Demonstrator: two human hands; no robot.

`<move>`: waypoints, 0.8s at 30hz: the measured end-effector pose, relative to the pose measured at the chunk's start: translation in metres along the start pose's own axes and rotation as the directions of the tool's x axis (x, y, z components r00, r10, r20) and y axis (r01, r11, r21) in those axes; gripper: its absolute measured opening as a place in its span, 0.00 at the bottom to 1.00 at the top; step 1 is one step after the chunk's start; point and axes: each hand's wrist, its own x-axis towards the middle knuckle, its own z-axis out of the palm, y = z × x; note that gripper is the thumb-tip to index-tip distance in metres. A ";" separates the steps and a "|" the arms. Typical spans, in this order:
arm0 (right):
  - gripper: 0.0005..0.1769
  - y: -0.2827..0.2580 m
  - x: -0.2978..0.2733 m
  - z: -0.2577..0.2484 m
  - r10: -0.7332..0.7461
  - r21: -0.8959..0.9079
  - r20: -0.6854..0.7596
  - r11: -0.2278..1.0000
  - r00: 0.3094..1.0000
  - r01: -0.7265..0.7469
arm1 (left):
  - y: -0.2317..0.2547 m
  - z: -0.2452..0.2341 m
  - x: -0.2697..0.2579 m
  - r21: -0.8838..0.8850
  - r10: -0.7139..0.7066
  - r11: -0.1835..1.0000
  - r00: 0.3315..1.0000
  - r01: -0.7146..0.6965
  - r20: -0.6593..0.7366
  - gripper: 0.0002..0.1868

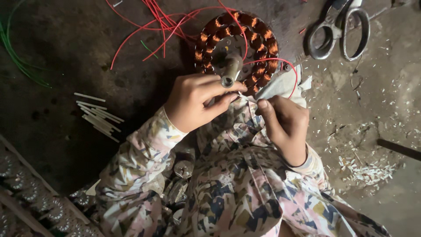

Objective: The person inserts white plastic tubes into slots of a copper-wound stator, then twists and secures red and green wires around the central shaft. Shears are used to trim excess wire. The work is performed on a cluttered metal workbench with multiple stators and loose wires visible.

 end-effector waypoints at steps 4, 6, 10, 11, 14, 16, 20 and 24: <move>0.06 -0.013 -0.003 -0.007 -0.051 0.146 -0.029 0.988 0.998 0.055 | 0.001 0.000 0.000 -0.014 0.019 1.000 1.000 -0.020 -0.017 0.13; 0.08 -0.017 -0.004 -0.009 -0.086 0.155 -0.058 0.983 0.995 0.094 | 0.000 0.000 -0.001 -0.003 0.019 1.000 1.000 -0.019 -0.014 0.13; 0.04 -0.012 -0.007 -0.001 -0.193 0.004 -0.107 0.981 0.975 0.194 | -0.004 0.003 -0.002 -0.044 -0.034 0.998 0.999 0.034 -0.008 0.14; 0.04 -0.009 -0.006 0.002 -0.219 -0.025 -0.120 0.976 0.968 0.218 | -0.004 0.003 -0.002 -0.051 -0.015 0.999 1.000 0.014 -0.020 0.14; 0.08 -0.002 -0.007 0.011 -0.168 -0.057 -0.156 0.985 0.973 0.161 | -0.003 0.002 -0.001 -0.061 0.002 0.998 0.999 -0.005 -0.037 0.15; 0.09 0.001 -0.007 0.011 -0.179 -0.040 -0.133 0.984 0.975 0.175 | -0.001 0.003 0.000 -0.064 -0.039 0.997 0.999 0.037 -0.026 0.15; 0.08 -0.002 -0.007 0.000 -0.146 -0.018 -0.111 0.989 0.983 0.145 | 0.000 0.001 0.001 -0.044 -0.071 0.997 0.997 0.071 -0.004 0.16; 0.04 -0.005 -0.007 -0.007 -0.170 0.049 -0.060 0.984 0.984 0.173 | -0.002 0.002 0.000 -0.053 -0.073 0.996 0.997 0.072 -0.014 0.15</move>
